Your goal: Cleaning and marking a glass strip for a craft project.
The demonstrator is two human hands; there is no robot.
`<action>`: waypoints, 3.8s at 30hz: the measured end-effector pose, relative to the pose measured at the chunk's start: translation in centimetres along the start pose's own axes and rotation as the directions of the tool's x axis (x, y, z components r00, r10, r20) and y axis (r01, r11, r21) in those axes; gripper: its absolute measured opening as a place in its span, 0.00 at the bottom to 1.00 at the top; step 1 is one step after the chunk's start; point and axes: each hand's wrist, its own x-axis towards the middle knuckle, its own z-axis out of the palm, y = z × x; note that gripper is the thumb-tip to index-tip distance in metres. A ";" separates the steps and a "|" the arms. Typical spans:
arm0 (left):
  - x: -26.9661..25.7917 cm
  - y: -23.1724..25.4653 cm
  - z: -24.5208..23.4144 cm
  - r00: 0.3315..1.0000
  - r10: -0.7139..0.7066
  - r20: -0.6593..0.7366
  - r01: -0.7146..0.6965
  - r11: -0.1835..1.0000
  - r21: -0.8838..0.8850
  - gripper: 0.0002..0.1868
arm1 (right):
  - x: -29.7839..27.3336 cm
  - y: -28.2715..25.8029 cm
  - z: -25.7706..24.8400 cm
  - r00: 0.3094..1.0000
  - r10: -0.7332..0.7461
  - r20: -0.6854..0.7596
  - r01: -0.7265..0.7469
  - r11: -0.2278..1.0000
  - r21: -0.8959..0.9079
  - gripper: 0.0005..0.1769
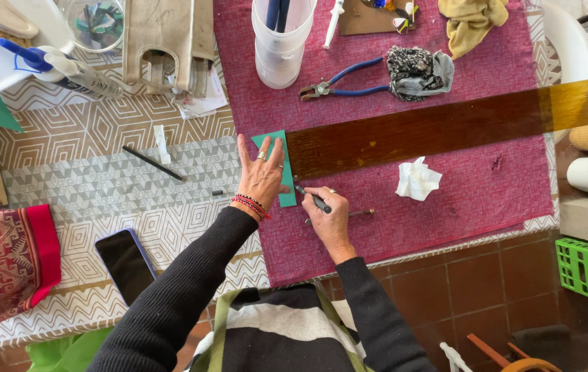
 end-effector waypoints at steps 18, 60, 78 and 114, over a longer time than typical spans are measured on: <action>0.1 -1.0 0.3 0.999 0.041 0.009 -0.041 0.999 0.014 0.35 | -3.0 0.2 2.8 0.996 0.051 -0.070 -0.066 0.971 -0.228 0.21; -2.7 7.2 2.5 0.863 -0.473 -0.177 0.126 0.542 -0.831 0.31 | 10.0 2.6 -11.5 0.920 -0.277 0.277 0.377 0.814 -0.441 0.21; 1.4 11.8 0.8 0.789 -0.612 -0.056 0.368 0.543 -0.754 0.40 | 16.5 4.4 -11.3 0.842 -0.350 0.411 0.499 0.794 -0.346 0.21; 1.8 12.2 1.1 0.834 -0.551 0.014 0.444 0.656 -0.610 0.43 | 16.4 7.6 -11.2 0.906 -0.338 0.253 0.404 0.868 -0.287 0.23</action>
